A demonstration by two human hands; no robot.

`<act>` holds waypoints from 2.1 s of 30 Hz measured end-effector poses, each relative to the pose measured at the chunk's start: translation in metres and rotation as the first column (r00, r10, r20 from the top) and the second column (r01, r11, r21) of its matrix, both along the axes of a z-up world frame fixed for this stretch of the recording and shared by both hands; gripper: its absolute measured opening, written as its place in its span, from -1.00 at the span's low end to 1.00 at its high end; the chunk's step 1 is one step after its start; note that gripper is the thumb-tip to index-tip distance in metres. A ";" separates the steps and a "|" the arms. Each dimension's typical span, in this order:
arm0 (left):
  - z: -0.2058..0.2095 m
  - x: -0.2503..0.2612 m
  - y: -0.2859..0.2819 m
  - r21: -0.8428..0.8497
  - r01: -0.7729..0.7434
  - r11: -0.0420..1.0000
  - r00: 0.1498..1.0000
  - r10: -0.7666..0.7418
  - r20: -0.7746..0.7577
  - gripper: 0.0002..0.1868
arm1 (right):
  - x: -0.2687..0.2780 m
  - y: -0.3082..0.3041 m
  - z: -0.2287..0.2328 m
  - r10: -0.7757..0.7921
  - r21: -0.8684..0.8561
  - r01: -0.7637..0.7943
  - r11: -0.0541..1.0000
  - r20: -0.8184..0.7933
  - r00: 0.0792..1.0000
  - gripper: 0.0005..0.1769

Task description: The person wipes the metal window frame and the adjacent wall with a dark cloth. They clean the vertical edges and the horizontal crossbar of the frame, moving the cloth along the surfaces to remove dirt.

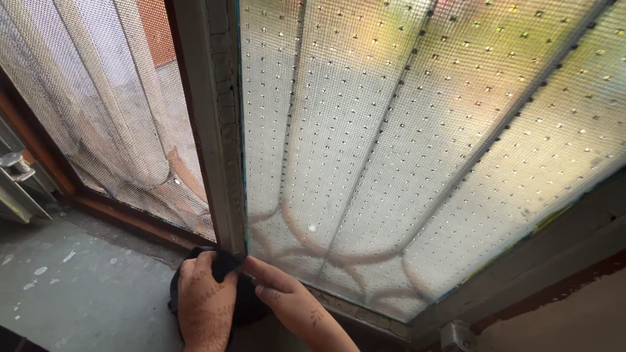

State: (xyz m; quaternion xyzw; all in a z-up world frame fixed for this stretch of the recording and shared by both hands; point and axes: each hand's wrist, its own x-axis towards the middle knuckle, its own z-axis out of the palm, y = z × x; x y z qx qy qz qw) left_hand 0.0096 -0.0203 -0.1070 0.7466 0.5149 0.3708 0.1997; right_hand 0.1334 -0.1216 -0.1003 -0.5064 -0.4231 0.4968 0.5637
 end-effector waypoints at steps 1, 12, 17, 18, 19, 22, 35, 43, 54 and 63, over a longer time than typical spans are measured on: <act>0.004 -0.002 0.003 -0.058 0.018 0.998 1.000 -0.020 -0.022 -0.46 | 0.001 0.000 -0.004 -0.011 0.000 0.011 1.000 0.014 1.000 -0.33; 0.062 -0.002 0.011 -0.202 0.050 0.978 0.996 -0.035 0.078 -0.43 | 0.010 0.002 -0.029 -0.025 -0.103 0.022 0.994 -0.023 0.999 -0.32; 0.042 0.004 0.010 -0.200 0.034 0.979 0.998 -0.042 -0.038 -0.59 | 0.006 0.007 -0.025 -0.001 0.049 0.002 0.999 -0.019 1.000 -0.30; 0.037 0.003 0.013 -0.221 -0.002 0.975 0.995 -0.020 -0.097 -0.58 | 0.005 0.005 -0.024 0.028 0.094 -0.026 0.995 -0.028 0.999 -0.29; 0.032 0.001 0.017 -0.219 0.007 0.976 0.994 -0.030 -0.103 -0.58 | 0.005 0.004 -0.022 0.006 0.046 -0.006 0.999 0.009 1.000 -0.31; 0.018 -0.003 0.021 -0.221 0.027 0.975 0.993 -0.052 -0.107 -0.57 | 0.004 0.006 -0.017 -0.031 -0.035 0.034 0.999 0.083 0.996 -0.33; 0.046 -0.014 0.013 -0.263 0.026 0.965 0.997 -0.043 -0.061 -0.51 | -0.001 0.005 -0.025 -0.015 -0.009 0.015 1.000 -0.011 1.000 -0.34; 0.095 -0.009 -0.003 -0.113 -0.008 0.994 0.993 0.021 0.114 -0.63 | 0.002 0.009 -0.031 -0.065 -0.101 0.071 0.992 0.065 0.996 -0.34; 0.023 0.001 0.008 -0.230 0.011 0.973 0.995 0.014 0.104 -0.54 | -0.011 0.002 -0.004 -0.051 -0.018 0.055 0.998 0.185 0.981 -0.40; 0.016 -0.001 0.008 -0.264 -0.050 0.963 0.988 0.008 -0.157 -0.52 | -0.024 -0.002 -0.013 -0.311 0.014 0.351 0.936 0.500 0.808 -0.56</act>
